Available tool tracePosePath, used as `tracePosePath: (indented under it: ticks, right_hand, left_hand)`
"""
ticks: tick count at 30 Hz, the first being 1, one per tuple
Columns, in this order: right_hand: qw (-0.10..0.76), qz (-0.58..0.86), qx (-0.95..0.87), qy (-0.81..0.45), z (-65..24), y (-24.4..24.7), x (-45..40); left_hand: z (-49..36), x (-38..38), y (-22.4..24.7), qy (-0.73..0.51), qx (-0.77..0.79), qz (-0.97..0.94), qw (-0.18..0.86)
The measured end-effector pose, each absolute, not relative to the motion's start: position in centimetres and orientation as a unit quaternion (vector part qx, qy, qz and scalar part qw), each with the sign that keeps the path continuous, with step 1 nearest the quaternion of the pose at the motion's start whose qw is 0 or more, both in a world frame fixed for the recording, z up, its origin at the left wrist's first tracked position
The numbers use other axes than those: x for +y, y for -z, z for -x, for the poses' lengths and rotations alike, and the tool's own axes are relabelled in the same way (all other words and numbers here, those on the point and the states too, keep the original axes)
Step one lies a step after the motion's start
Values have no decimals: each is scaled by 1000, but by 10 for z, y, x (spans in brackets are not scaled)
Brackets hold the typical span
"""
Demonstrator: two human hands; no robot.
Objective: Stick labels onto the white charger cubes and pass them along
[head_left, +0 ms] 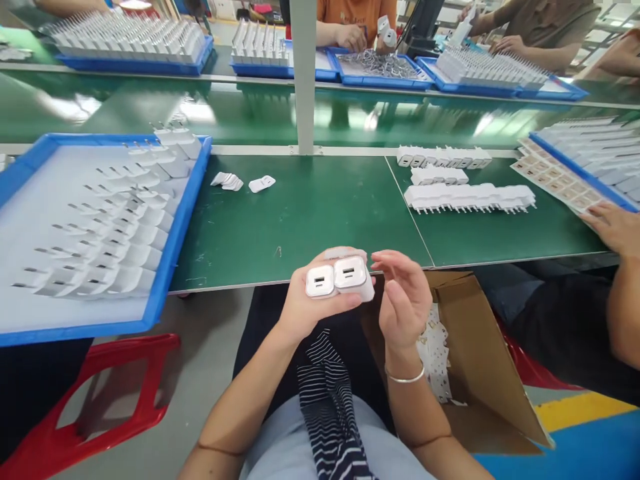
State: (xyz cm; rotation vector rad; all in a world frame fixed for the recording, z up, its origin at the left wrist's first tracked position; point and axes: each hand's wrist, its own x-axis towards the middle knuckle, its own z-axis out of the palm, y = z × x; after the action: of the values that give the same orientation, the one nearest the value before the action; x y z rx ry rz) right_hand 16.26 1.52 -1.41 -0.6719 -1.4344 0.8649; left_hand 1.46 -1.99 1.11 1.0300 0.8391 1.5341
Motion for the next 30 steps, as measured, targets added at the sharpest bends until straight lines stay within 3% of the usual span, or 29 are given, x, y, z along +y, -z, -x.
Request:
tracePosePath:
  ticks: [3, 7, 12, 15, 17, 22, 30]
  right_hand:
    - [576, 293, -614, -454, -164, 10, 27]
    - [489, 269, -640, -528, -165, 7, 30]
    - [486, 310, -703, -417, -169, 2, 26]
    - [526, 347, -719, -293, -170, 1, 24]
    - [564, 369, -687, -272, -171, -1, 21]
    - [617, 364, -557, -421, -173, -8, 0]
    - [578, 393, -509, -503, -161, -9, -27]
  left_hand:
    - [-6, -25, -7, -597, 301, -362, 650]
    - [-1, -30, 2, -560, 301, -323, 701]
    - [-3, -35, 2, -572, 285, -305, 706]
    - [-7, -37, -4, -587, 334, -368, 640]
    - [-9, -37, -8, -598, 395, -450, 533]
    - [-11, -33, -10, -587, 466, -603, 273]
    - [-11, -34, -11, -585, 479, -628, 183]
